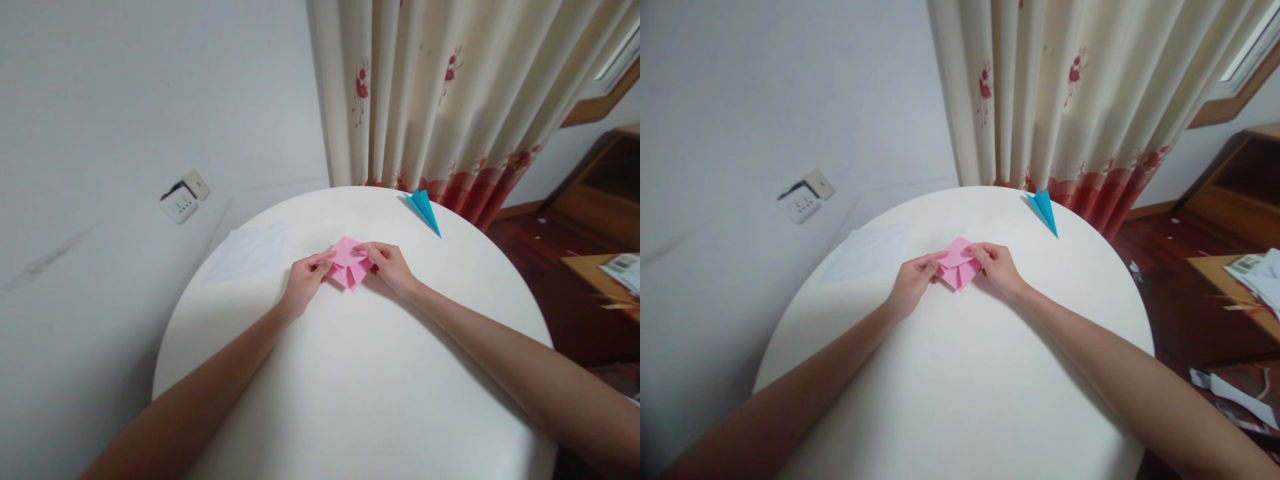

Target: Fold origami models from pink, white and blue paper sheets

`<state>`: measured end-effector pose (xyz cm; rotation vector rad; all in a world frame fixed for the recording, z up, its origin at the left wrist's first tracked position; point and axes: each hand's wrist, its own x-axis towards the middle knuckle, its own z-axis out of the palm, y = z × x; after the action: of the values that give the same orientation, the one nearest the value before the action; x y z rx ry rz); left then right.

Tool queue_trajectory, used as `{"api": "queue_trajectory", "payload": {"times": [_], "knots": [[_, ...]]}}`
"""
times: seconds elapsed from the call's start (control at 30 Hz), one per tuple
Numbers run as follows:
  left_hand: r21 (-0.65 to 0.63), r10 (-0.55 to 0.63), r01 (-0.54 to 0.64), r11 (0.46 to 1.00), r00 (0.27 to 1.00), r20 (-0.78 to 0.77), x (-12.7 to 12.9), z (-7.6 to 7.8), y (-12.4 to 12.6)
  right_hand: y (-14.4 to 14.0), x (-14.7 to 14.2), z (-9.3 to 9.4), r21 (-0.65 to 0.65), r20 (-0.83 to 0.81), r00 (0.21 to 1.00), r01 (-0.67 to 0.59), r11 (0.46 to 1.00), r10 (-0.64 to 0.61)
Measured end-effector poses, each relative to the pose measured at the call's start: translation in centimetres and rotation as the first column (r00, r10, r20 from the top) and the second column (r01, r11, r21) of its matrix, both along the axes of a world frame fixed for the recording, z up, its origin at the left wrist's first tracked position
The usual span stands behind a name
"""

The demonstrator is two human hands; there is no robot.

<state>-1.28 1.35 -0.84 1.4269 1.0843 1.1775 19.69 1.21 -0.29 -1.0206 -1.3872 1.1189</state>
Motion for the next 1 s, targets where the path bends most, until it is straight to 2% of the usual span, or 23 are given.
{"api": "queue_trajectory", "payload": {"times": [0.27, 0.63, 0.87, 1.0], "knots": [[0.057, 0.048, -0.046, 0.997, 0.999, -0.024, -0.1, -0.4, 0.3, -0.3, 0.0, 0.2, 0.007, 0.007, 0.999, -0.054, 0.999, 0.053], [0.054, 0.086, -0.082, 0.995, 0.992, -0.089, 0.0, -0.6, 0.3, 0.4, 0.1, -1.1, 0.046, 0.037, 0.999, 0.025, 0.999, -0.027], [0.043, 0.102, -0.099, 0.994, 0.992, -0.08, 0.2, -0.3, 0.2, 0.7, -0.2, -1.2, 0.051, 0.016, 0.999, 0.044, 0.998, -0.045], [-0.005, 0.1, -0.1, 0.995, 0.995, -0.012, 0.5, 0.0, 0.1, 0.7, -0.2, -1.4, 0.044, -0.036, 0.999, 0.015, 0.999, -0.013]]}}
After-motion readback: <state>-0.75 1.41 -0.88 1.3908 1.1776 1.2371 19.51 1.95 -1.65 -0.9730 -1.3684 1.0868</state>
